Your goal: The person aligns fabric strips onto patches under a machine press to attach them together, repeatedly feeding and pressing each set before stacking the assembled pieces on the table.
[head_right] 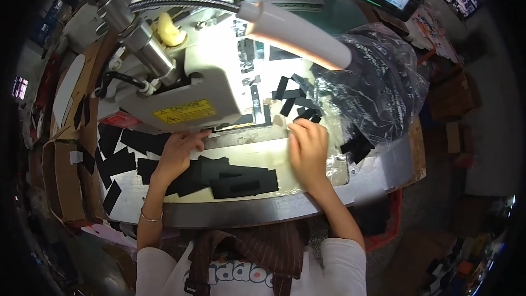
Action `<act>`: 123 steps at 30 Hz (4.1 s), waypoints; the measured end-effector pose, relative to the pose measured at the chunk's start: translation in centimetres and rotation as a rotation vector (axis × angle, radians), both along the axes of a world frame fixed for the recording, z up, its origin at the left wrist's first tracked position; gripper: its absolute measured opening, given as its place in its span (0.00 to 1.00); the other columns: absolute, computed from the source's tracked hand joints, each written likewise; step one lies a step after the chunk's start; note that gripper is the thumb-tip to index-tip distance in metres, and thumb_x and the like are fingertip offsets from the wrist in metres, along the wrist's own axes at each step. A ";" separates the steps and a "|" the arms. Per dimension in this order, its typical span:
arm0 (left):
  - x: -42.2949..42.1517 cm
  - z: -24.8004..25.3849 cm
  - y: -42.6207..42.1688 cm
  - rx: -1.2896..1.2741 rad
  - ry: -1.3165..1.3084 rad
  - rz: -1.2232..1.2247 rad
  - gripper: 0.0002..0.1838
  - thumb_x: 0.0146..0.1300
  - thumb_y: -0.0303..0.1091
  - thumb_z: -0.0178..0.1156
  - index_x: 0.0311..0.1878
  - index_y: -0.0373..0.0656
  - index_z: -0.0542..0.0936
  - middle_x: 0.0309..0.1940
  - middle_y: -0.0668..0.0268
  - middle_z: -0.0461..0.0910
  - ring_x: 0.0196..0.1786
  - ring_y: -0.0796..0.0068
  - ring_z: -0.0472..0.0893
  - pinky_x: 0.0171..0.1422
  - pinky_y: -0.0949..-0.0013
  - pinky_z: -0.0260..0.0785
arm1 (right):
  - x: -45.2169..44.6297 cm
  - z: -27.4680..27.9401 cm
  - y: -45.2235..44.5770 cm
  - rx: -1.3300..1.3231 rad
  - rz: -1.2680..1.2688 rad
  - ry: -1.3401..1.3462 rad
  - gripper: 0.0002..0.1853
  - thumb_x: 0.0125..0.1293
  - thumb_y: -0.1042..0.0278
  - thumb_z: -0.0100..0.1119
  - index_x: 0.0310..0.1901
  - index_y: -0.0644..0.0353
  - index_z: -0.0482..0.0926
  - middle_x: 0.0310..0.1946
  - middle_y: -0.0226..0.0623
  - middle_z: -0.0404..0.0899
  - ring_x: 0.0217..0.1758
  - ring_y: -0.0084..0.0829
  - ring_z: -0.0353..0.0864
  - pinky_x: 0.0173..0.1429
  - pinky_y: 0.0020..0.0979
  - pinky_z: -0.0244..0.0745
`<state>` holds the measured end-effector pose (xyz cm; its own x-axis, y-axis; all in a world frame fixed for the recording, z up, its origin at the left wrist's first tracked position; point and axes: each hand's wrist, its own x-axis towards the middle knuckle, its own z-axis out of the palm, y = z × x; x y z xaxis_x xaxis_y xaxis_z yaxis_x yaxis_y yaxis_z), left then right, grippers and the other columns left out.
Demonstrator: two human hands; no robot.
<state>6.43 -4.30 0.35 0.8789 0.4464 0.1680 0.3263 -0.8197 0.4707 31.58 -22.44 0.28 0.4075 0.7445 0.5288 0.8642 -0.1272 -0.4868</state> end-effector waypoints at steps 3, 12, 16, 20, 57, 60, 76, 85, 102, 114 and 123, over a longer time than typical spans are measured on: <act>0.2 -0.4 0.2 -0.114 -0.075 0.012 0.27 0.47 0.13 0.48 0.50 0.46 0.78 0.34 0.71 0.80 0.42 0.64 0.74 0.51 0.64 0.67 | 0.6 0.9 -3.4 -0.138 -0.160 0.029 0.09 0.58 0.73 0.60 0.41 0.61 0.77 0.42 0.38 0.75 0.47 0.40 0.70 0.52 0.37 0.64; 1.5 1.4 -2.5 -0.109 -0.200 -0.104 0.12 0.48 0.16 0.55 0.33 0.45 0.77 0.45 0.73 0.81 0.44 0.65 0.76 0.49 0.64 0.70 | -0.6 -0.3 -2.4 -0.072 0.083 0.538 0.04 0.53 0.74 0.67 0.29 0.62 0.81 0.25 0.33 0.78 0.31 0.28 0.73 0.32 0.27 0.67; 2.5 1.2 -3.0 -0.030 -0.203 -0.105 0.09 0.49 0.17 0.57 0.32 0.42 0.77 0.47 0.69 0.81 0.42 0.64 0.75 0.47 0.65 0.69 | -1.3 -0.5 4.3 -0.141 0.287 0.595 0.04 0.52 0.68 0.68 0.27 0.58 0.83 0.23 0.32 0.78 0.31 0.30 0.72 0.39 0.30 0.66; 3.5 0.6 -3.1 0.008 -0.120 -0.051 0.18 0.53 0.18 0.53 0.49 0.41 0.75 0.39 0.69 0.80 0.46 0.63 0.74 0.51 0.62 0.67 | -1.4 -1.1 9.1 -0.183 0.191 0.274 0.07 0.51 0.63 0.65 0.26 0.56 0.84 0.24 0.37 0.79 0.39 0.38 0.70 0.48 0.34 0.62; 6.7 -1.8 -3.8 0.183 0.048 -0.005 0.30 0.53 0.21 0.54 0.63 0.41 0.68 0.53 0.58 0.70 0.57 0.57 0.69 0.62 0.56 0.61 | -2.4 -1.7 4.9 -0.141 0.332 -0.156 0.16 0.57 0.64 0.62 0.46 0.62 0.77 0.43 0.38 0.73 0.44 0.41 0.68 0.54 0.42 0.61; 6.6 -1.9 -3.7 0.192 0.038 -0.013 0.31 0.52 0.20 0.54 0.64 0.41 0.68 0.53 0.57 0.69 0.57 0.56 0.68 0.62 0.55 0.61 | -2.4 -1.8 4.9 -0.146 0.331 -0.151 0.17 0.57 0.64 0.61 0.46 0.62 0.77 0.43 0.37 0.73 0.44 0.41 0.68 0.54 0.42 0.61; 3.6 -1.3 -2.4 0.190 0.074 0.093 0.23 0.50 0.21 0.53 0.54 0.41 0.74 0.48 0.56 0.73 0.53 0.53 0.73 0.56 0.53 0.65 | -2.3 -1.0 4.1 -0.189 0.755 0.081 0.24 0.53 0.56 0.66 0.50 0.59 0.76 0.47 0.36 0.75 0.48 0.36 0.69 0.54 0.36 0.62; 0.0 0.1 -2.0 -0.348 -0.125 -0.080 0.11 0.56 0.35 0.60 0.42 0.43 0.77 0.53 0.64 0.76 0.58 0.61 0.70 0.65 0.59 0.59 | -3.7 -0.9 3.3 -0.358 0.885 -0.012 0.43 0.44 0.47 0.70 0.62 0.57 0.67 0.50 0.38 0.71 0.50 0.38 0.69 0.55 0.37 0.62; -7.5 5.2 -1.7 -0.143 0.484 0.283 0.23 0.36 0.26 0.71 0.40 0.41 0.76 0.51 0.60 0.70 0.56 0.58 0.70 0.59 0.59 0.63 | -4.3 -0.7 3.8 -0.366 0.972 0.219 0.28 0.41 0.62 0.75 0.45 0.54 0.71 0.54 0.38 0.70 0.57 0.40 0.66 0.58 0.39 0.59; -2.4 4.3 -1.9 -0.916 0.059 0.004 0.14 0.60 0.32 0.60 0.48 0.39 0.77 0.38 0.65 0.83 0.43 0.76 0.82 0.49 0.71 0.72 | -7.2 2.6 4.5 -0.678 0.867 0.366 0.44 0.44 0.71 0.70 0.65 0.53 0.59 0.47 0.43 0.75 0.49 0.42 0.75 0.51 0.35 0.68; 1.0 2.0 -6.5 0.219 0.170 0.109 0.39 0.44 0.55 0.69 0.55 0.39 0.69 0.40 0.61 0.76 0.45 0.64 0.76 0.53 0.62 0.65 | -8.4 1.0 3.6 -0.324 0.631 -0.156 0.41 0.45 0.71 0.66 0.64 0.66 0.61 0.41 0.40 0.74 0.42 0.36 0.74 0.48 0.35 0.68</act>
